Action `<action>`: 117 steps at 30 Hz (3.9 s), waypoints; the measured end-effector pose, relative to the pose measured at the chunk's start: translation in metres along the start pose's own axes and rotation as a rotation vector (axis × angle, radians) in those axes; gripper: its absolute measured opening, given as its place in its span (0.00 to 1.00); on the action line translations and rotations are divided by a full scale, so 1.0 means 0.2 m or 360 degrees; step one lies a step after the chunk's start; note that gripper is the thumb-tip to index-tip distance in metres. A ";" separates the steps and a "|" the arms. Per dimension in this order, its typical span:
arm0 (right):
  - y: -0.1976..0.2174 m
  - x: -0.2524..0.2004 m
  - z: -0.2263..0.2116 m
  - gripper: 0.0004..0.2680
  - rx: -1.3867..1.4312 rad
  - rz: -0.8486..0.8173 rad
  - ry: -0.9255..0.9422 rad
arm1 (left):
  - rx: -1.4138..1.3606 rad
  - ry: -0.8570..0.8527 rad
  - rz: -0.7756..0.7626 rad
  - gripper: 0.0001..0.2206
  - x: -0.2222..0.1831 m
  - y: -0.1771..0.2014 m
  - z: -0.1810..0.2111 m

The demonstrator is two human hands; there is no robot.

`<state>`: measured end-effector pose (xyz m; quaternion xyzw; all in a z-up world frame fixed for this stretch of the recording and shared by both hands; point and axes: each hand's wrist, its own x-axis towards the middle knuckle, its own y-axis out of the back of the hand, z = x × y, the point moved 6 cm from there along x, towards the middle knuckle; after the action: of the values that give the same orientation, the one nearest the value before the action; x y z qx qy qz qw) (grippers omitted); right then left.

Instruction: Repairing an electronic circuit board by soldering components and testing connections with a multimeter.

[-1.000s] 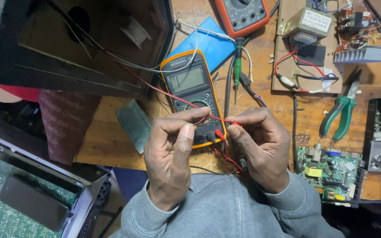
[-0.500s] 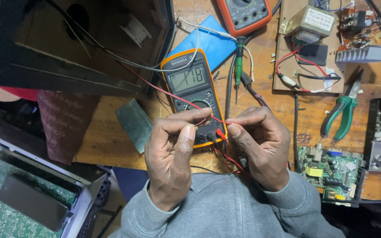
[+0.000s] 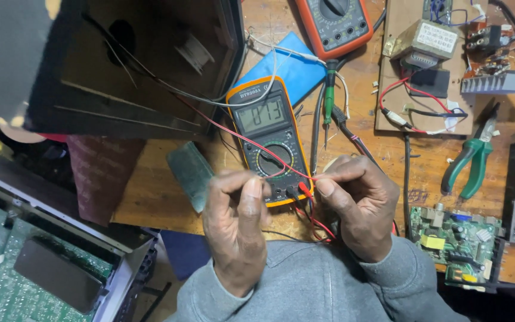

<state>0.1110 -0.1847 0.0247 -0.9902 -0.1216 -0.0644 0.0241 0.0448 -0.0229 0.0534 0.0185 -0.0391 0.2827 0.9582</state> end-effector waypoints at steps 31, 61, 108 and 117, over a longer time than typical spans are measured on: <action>0.09 0.08 0.20 0.07 0.0613 0.0081 -0.0265 | 0.0666 -0.0682 -0.0118 0.09 -0.09 -0.29 0.09; 0.04 0.09 0.10 0.08 0.0584 0.0080 -0.0115 | 0.0682 -0.0487 0.0079 0.07 -0.05 -0.11 0.00; 0.04 -0.01 0.03 0.05 0.0103 0.0070 0.0043 | 0.0607 -0.0795 -0.0180 0.10 -0.10 -0.18 0.06; 0.05 -0.03 0.05 0.05 0.0071 0.0050 0.0065 | 0.0566 -0.0833 -0.0208 0.10 -0.09 -0.20 0.07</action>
<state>0.1099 -0.1958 0.0146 -0.9897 -0.1069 -0.0816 0.0497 0.0503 -0.0682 0.0643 0.2600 -0.2330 0.2087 0.9135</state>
